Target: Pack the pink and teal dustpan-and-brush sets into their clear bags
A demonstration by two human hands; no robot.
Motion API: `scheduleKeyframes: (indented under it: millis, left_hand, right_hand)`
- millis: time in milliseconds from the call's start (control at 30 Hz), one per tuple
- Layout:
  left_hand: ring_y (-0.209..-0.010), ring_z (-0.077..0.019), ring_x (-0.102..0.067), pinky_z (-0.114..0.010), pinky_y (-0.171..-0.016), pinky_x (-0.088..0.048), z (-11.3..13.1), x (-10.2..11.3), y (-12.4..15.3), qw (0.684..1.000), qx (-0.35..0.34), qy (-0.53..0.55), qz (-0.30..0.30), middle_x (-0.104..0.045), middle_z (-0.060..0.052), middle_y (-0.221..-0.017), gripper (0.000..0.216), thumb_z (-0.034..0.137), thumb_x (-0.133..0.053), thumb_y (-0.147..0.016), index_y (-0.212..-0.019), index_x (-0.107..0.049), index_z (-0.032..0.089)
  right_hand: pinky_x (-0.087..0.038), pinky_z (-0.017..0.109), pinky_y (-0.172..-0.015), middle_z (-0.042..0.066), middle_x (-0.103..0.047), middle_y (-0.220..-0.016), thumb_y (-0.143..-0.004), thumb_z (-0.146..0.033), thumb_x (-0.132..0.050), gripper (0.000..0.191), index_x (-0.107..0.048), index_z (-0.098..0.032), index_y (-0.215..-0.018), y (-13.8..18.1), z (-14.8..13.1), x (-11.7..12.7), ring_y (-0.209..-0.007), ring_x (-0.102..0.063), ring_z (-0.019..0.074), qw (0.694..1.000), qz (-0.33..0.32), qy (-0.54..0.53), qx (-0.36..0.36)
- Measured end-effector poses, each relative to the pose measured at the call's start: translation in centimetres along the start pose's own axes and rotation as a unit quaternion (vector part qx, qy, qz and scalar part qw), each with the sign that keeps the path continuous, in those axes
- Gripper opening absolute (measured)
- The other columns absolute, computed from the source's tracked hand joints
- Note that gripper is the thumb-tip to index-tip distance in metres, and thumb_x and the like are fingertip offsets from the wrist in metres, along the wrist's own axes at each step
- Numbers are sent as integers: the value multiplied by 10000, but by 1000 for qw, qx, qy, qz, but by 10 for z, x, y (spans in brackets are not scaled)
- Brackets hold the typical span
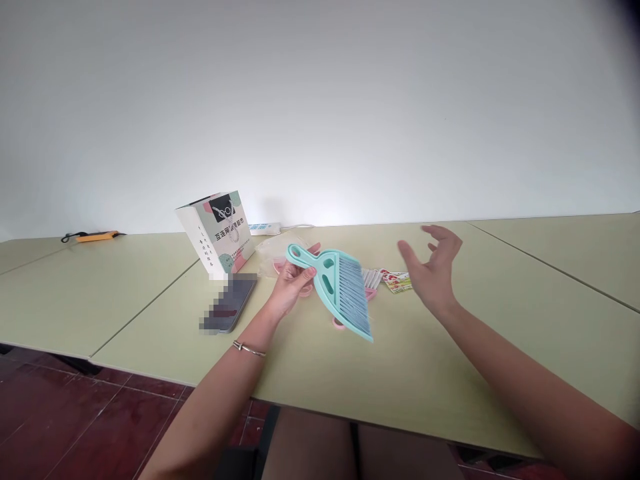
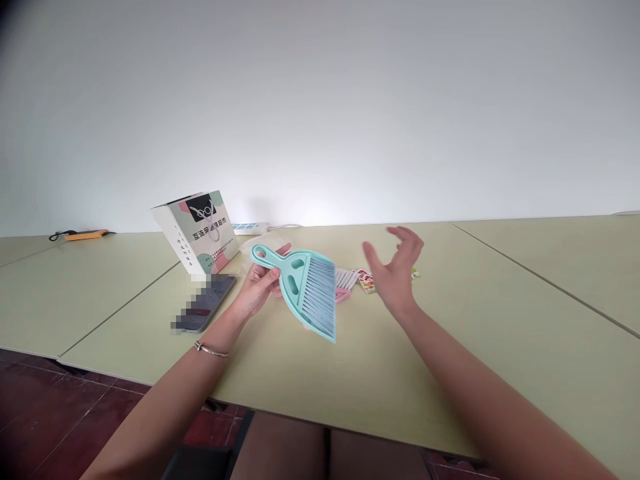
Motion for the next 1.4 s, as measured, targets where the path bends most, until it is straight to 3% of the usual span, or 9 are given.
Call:
scheduleKeyframes:
  millis: [100,167,233,367,567,767,900,1100,1400]
  left_hand:
    - [-980,-210,-606,-327,-813,-488,7,-17,4,998,-42,-30,-37,-647,-84,-1121,502,357,-736,-678,-1139,-598,214]
    - [-1088,-232,-564,-354,-885,-466,15,-29,8,994,-84,-42,-61,-604,-81,-1213,442,354,-725,-692,-1096,-608,218]
    - [-1116,-234,-551,-371,-926,-447,22,-38,13,986,-132,-70,-79,-609,-80,-1202,383,352,-711,-709,-1051,-610,214]
    - [-1052,-228,-583,-378,-899,-466,39,-39,19,963,-217,-148,-58,-644,-86,-1078,360,383,-701,-711,-1002,-580,207]
    - [-1039,-192,-567,-345,-825,-499,67,3,26,893,-353,-208,185,-576,-75,-1095,325,417,-628,-773,-1006,-474,251]
    - [-1064,-180,-521,-365,-900,-451,59,22,29,821,-383,-284,316,-512,-65,-1084,403,326,-675,-740,-1021,-401,235]
    - [-1021,-174,-503,-367,-932,-400,41,36,24,808,-349,-304,365,-465,-42,-1004,384,300,-681,-721,-940,-376,218]
    - [-1027,-203,-448,-391,-939,-336,8,41,12,817,-251,-397,334,-451,-41,-985,309,228,-632,-724,-902,-380,216]
    - [-1163,-236,-375,-424,-994,-308,-8,37,2,838,-198,-429,274,-420,-85,-1070,316,259,-639,-732,-910,-383,207]
  right_hand:
    - [-378,484,-976,77,-479,-1131,-781,-434,-607,238,-605,-278,-960,28,-48,-29,-1155,-446,269,968,-189,-1,167]
    - [-405,459,-943,74,-479,-1086,-783,-432,-609,239,-625,-287,-972,43,-62,-42,-1116,-463,261,943,-271,-7,193]
    - [-422,440,-918,74,-460,-1046,-777,-451,-613,269,-628,-283,-986,48,-66,-46,-1091,-461,255,936,-293,-11,196]
    - [-462,406,-815,57,-402,-910,-740,-490,-641,266,-624,-246,-846,35,-71,-30,-967,-460,237,938,-242,0,247]
    - [-450,391,-754,67,-357,-907,-714,-439,-678,269,-580,-226,-846,6,-71,11,-925,-429,243,957,-25,68,280]
    - [-414,396,-784,93,-516,-976,-800,-262,-595,94,-582,-213,-880,25,-58,-22,-938,-484,250,879,-97,192,424]
    - [-399,373,-776,102,-592,-1008,-847,-159,-485,153,-604,-203,-933,41,-41,-48,-951,-517,238,836,-200,219,462]
    - [-395,383,-826,86,-623,-1066,-783,-13,-445,363,-642,-234,-994,55,-15,-73,-1000,-547,231,799,-352,246,420]
    - [-437,376,-833,79,-628,-1086,-684,94,-388,574,-637,-228,-1089,64,8,-81,-1019,-568,222,804,-451,214,324]
Point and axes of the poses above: each hand's wrist, its own y-axis away from the middle knuckle, its own x-axis out of the back of the hand, z = x × y, the point moved 6 cm from there along -y, towards the middle knuckle
